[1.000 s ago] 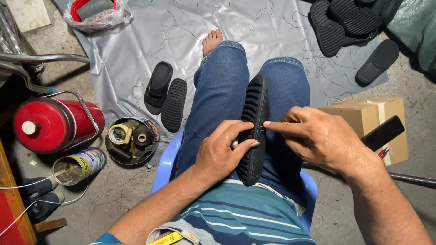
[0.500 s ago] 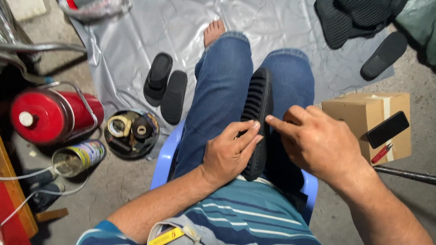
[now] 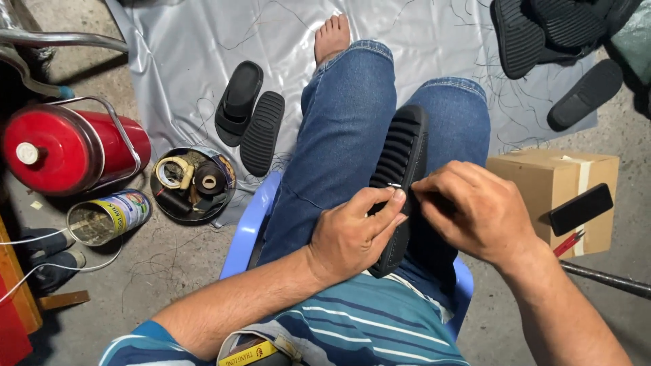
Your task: The person sits on a low stool and sews a black slipper sole using a needle and thread. They repeatedly push the needle through the sole and pull the thread to secure the stitching. A second person is visible in the background also working on slippers.
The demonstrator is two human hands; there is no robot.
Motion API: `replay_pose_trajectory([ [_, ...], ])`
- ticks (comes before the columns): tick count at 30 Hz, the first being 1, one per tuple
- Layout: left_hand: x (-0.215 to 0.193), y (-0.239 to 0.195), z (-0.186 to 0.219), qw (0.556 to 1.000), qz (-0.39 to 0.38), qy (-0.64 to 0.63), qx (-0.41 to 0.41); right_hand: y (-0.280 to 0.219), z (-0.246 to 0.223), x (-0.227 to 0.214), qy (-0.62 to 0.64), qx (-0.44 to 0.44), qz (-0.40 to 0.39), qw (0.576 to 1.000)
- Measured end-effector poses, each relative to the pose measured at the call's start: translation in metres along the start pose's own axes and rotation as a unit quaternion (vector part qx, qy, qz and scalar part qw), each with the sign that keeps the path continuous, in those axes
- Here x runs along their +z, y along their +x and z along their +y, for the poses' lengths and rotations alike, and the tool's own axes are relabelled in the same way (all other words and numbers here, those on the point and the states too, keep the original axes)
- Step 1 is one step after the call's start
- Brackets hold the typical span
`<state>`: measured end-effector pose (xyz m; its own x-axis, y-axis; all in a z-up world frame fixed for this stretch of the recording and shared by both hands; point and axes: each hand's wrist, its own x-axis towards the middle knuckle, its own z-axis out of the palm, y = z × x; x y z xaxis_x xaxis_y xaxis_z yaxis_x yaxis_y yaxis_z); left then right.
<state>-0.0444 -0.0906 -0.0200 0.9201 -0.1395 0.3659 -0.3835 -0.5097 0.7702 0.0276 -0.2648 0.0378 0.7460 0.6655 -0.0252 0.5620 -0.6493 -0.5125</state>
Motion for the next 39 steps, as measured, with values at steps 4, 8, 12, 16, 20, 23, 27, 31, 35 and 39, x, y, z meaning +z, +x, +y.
replay_pose_trajectory([
  [4,-0.024,0.006,-0.015,0.997,-0.077,0.016,-0.02,-0.005,-0.009,-0.007,-0.005,-0.012,0.012,1.0],
  [8,-0.068,0.033,-0.02,0.962,-0.226,0.008,-0.152,-0.02,-0.01,-0.006,-0.08,0.007,0.02,0.997],
  [12,-0.068,0.052,-0.001,0.875,-0.264,-0.365,-0.175,-0.028,-0.007,-0.002,-0.065,0.023,-0.018,0.997],
  [16,-0.039,0.047,0.0,0.789,-0.272,-0.477,-0.277,-0.03,-0.002,0.0,-0.053,0.019,-0.015,0.998],
  [20,-0.036,0.054,-0.004,0.957,-0.224,-0.062,-0.175,-0.03,-0.001,0.001,-0.045,0.005,-0.006,0.999],
  [23,-0.038,0.06,0.006,0.938,-0.288,-0.026,-0.191,-0.028,0.001,0.003,-0.038,-0.008,0.002,0.999],
  [27,-0.041,0.063,0.008,0.92,-0.363,0.044,-0.137,-0.03,0.002,0.005,-0.095,0.01,-0.022,0.995],
  [31,-0.048,0.062,0.001,0.926,-0.361,0.064,-0.092,-0.044,0.013,-0.021,-0.138,0.201,-0.254,0.936],
  [35,-0.04,0.062,0.006,0.946,-0.31,0.042,-0.085,-0.053,0.015,-0.037,-0.171,0.215,-0.17,0.946],
  [39,-0.017,0.054,0.009,0.968,-0.238,0.046,-0.06,-0.051,0.011,-0.041,-0.112,0.177,-0.151,0.966],
])
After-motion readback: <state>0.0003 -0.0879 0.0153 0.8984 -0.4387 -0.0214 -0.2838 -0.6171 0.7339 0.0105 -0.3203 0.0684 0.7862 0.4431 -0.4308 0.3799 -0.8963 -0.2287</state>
